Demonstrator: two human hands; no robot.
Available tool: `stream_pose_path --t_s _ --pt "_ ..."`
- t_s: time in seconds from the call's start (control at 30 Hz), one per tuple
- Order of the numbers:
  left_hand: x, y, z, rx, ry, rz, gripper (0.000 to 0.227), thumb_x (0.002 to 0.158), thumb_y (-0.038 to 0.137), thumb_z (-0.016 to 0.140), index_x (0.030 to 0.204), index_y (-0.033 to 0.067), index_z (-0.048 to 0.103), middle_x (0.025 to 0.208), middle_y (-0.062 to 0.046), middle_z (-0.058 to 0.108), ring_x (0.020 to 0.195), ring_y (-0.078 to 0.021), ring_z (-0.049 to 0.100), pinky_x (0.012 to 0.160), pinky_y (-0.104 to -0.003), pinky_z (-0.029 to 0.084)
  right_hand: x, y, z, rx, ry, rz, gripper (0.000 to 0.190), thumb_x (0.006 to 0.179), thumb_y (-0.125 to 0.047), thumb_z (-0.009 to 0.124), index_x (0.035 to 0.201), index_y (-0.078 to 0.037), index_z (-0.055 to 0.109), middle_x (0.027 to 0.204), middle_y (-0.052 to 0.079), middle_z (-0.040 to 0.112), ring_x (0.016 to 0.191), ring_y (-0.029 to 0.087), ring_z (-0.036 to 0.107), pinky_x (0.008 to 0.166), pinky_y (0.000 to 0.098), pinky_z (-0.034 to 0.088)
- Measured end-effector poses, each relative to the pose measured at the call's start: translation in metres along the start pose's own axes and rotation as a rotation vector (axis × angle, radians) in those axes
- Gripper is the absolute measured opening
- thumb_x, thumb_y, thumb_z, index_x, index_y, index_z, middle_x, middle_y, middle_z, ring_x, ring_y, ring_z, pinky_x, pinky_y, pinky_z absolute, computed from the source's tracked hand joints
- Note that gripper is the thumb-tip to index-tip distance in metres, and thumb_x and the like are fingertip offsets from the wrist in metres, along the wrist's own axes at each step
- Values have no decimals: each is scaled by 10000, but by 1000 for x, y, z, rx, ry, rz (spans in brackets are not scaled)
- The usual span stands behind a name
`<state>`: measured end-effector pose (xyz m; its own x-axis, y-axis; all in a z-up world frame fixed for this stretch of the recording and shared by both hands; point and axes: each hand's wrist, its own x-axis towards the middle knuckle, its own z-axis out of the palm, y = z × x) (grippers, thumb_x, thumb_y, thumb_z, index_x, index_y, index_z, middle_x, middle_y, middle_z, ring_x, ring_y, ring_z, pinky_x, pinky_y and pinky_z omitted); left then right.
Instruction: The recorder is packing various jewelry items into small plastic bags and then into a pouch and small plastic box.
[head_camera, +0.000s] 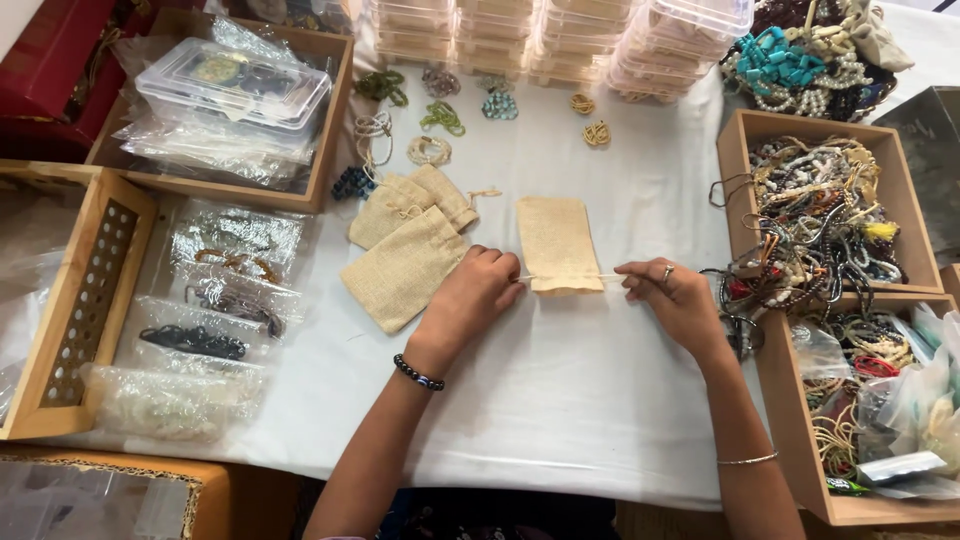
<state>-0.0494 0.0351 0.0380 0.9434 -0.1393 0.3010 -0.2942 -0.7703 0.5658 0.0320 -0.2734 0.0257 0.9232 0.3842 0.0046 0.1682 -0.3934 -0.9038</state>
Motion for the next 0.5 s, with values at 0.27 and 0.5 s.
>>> stream_pose_path --t_s 0.27,0.5 --pt "-1 4 -5 65 -26 54 138 869 60 679 989 97 734 991 -87 675 958 -282 656 853 -398 552 12 -72 27 -724 16 -504 309 858 49 662 1108 -79 790 1025 121 699 966 292 688 835 387 586" --pt "15 18 -10 177 -22 112 94 842 21 659 921 66 682 988 -98 625 928 -272 677 766 -394 572 28 -63 55 -738 -221 -545 313 864 -32 726 1173 -64 763 992 121 724 939 312 683 801 431 572"
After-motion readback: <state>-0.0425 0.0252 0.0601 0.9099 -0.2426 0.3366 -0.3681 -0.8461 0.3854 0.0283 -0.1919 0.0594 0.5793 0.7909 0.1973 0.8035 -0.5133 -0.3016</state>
